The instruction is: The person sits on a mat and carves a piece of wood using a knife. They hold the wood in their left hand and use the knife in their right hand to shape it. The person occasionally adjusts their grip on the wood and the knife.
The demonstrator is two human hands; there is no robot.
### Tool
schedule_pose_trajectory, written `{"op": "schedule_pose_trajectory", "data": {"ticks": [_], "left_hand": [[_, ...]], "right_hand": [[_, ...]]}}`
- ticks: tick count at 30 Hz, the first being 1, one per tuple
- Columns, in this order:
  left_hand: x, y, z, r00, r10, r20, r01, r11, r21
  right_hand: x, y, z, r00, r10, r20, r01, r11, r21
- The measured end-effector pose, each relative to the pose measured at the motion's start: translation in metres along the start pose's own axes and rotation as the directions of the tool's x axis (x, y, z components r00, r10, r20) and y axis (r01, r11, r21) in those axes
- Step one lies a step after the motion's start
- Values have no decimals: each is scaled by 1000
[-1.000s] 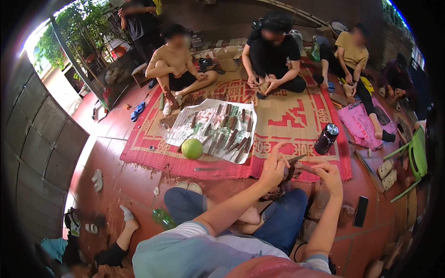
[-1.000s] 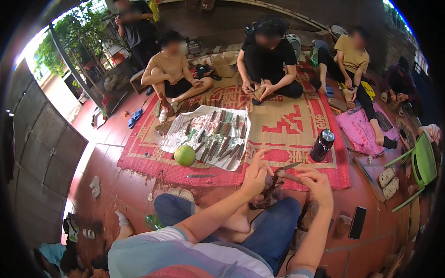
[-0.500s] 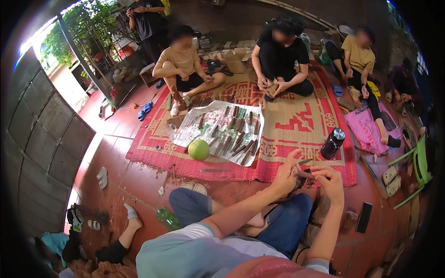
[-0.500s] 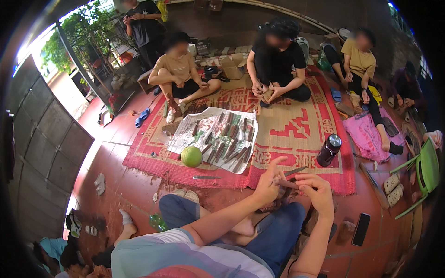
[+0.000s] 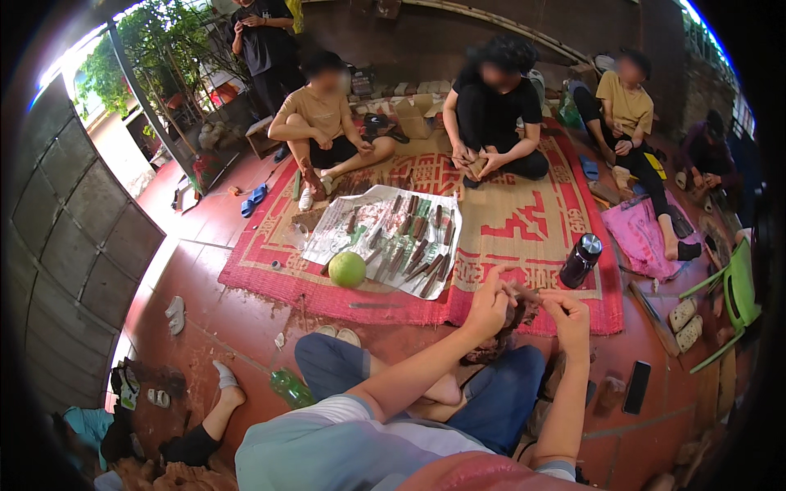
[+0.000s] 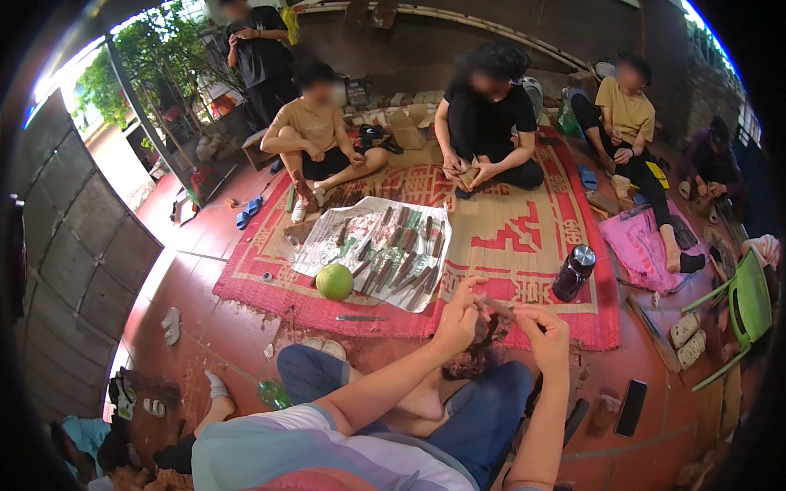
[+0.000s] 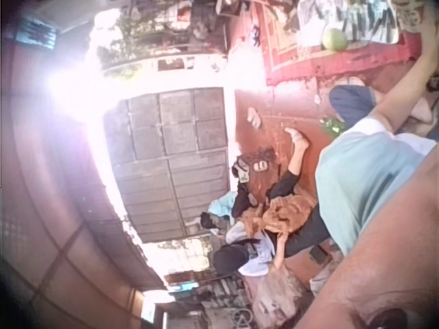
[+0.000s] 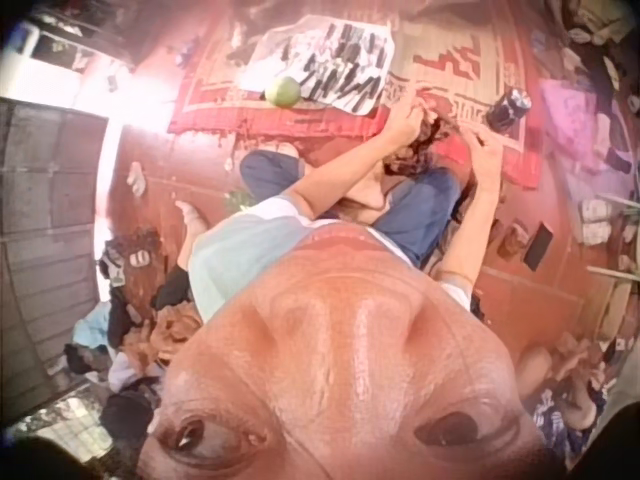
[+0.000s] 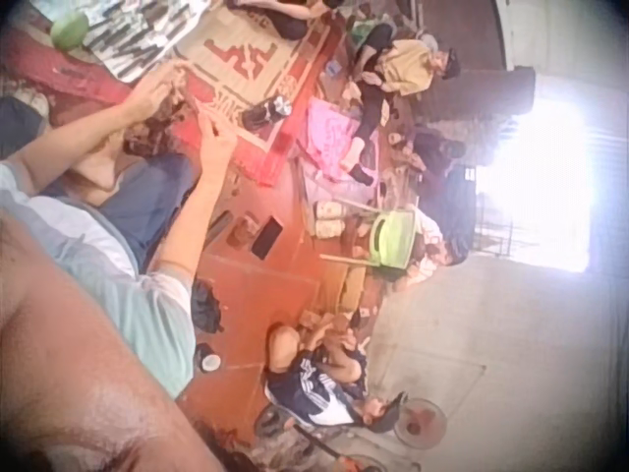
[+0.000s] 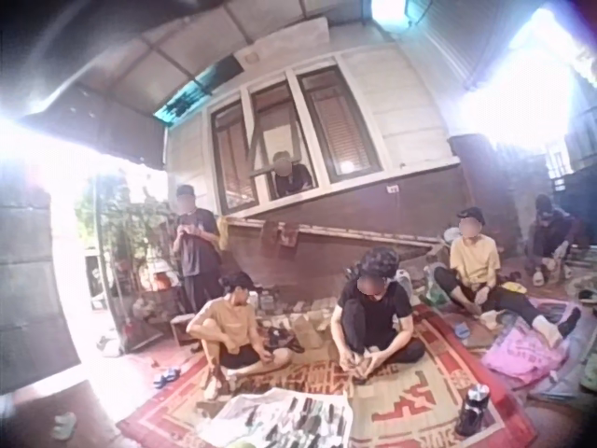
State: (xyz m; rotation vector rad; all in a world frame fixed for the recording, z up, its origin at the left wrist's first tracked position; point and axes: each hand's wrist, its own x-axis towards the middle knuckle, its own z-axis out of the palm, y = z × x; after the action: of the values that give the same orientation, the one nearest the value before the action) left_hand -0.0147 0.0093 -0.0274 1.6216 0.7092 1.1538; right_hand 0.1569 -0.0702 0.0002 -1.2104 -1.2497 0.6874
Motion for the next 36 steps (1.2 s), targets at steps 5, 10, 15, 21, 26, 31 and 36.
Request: {"op": "schedule_pose_trajectory", "data": {"ticks": [5,10,15,21,26,31,36], "left_hand": [[-3,10,4,998,-51,35,52,998,-19],[1,13,5,999,-40,13,41,999,-33],[2,12,-7,998,-51,25,50,997,59],[0,12,7,999,-44,9,44,999,-15],[1,15,3,998,-53,21,54,998,-16],[0,12,2,999,-34,2,34,999,16],[-2,12,3,998,-66,24,66,998,-8]], "right_hand": [[-1,7,-19,998,60,-14,-59,997,52],[13,-4,-1,997,49,65,-49,999,-1],[-1,15,-46,990,134,-53,-129,988,85],[14,1,2,990,101,103,-107,992,60],[-2,27,-47,978,210,18,-211,977,42],[3,5,-28,984,155,-83,-148,985,93],[3,29,-39,962,269,47,-271,960,72]]}}
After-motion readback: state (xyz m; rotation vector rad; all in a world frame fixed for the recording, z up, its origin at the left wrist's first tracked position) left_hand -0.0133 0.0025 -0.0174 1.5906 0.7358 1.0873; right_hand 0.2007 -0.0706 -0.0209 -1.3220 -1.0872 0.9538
